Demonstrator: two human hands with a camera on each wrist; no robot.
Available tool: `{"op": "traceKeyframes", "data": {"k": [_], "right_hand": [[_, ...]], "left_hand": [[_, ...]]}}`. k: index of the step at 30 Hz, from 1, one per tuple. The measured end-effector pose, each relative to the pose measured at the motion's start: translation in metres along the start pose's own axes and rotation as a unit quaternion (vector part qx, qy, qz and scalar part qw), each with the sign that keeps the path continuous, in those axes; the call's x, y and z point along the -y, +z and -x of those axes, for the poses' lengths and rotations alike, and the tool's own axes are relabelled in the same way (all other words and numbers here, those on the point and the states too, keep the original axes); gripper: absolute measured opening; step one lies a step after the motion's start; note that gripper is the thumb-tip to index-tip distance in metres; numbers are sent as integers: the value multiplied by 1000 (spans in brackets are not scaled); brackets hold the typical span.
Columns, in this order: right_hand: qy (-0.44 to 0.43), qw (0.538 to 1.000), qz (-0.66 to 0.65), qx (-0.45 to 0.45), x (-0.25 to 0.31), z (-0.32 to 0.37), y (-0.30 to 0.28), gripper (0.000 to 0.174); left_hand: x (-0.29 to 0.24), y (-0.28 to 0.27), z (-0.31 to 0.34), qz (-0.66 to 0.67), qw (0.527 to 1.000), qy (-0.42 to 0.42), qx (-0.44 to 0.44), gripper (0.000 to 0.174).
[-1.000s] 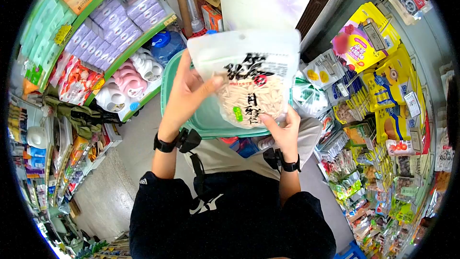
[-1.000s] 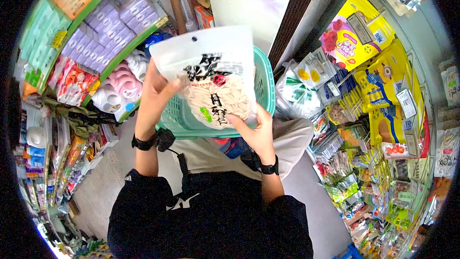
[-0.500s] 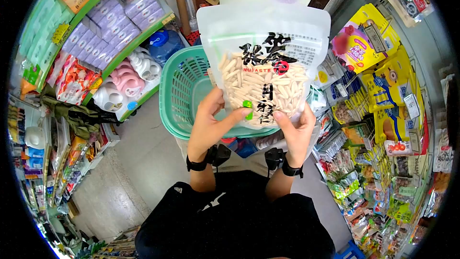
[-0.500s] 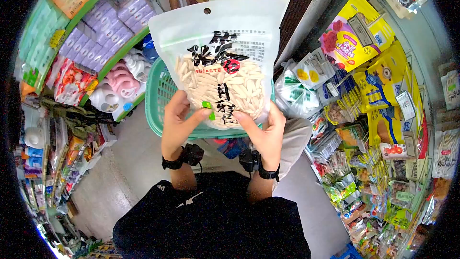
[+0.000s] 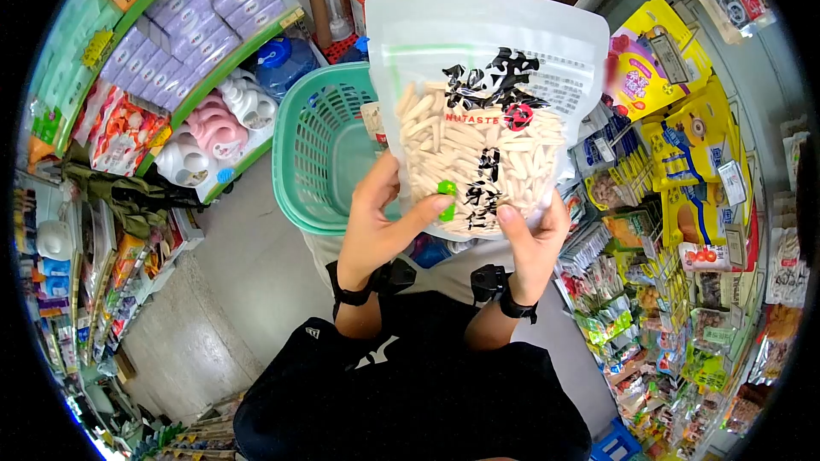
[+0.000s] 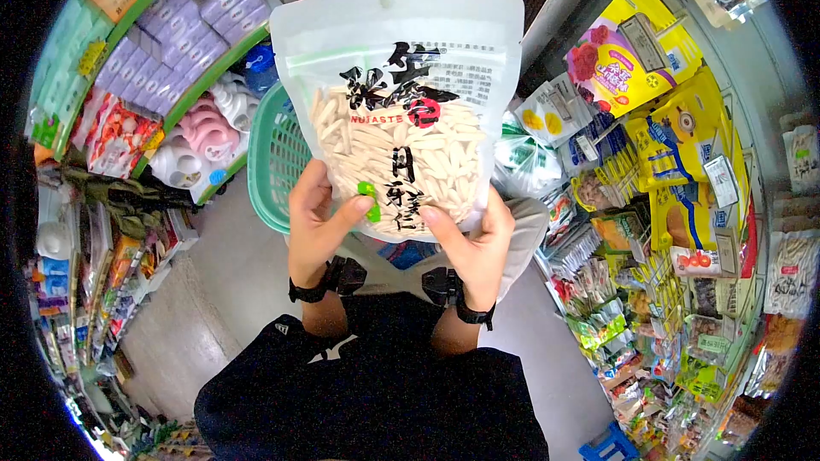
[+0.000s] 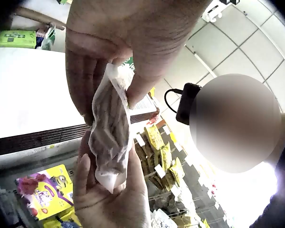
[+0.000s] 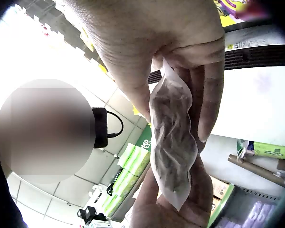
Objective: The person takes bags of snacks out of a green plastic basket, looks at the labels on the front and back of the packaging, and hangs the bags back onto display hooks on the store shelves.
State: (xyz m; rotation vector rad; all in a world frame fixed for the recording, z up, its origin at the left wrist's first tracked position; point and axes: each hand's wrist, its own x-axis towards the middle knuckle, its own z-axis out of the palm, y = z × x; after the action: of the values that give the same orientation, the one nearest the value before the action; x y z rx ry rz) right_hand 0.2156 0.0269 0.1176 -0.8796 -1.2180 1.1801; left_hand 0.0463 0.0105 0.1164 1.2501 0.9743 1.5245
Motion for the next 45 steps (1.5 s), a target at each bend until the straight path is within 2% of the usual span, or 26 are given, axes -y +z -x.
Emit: {"op": "traceKeyframes", "data": {"k": [16, 45], "right_hand": [[-1, 1000, -6, -10, 3, 5, -2, 44], [-2, 1000, 7, -7, 0, 3, -5, 40]], "left_hand": [[-2, 4, 1, 10, 999, 37, 4, 54], [2, 9, 0, 25, 999, 25, -22, 48]]}}
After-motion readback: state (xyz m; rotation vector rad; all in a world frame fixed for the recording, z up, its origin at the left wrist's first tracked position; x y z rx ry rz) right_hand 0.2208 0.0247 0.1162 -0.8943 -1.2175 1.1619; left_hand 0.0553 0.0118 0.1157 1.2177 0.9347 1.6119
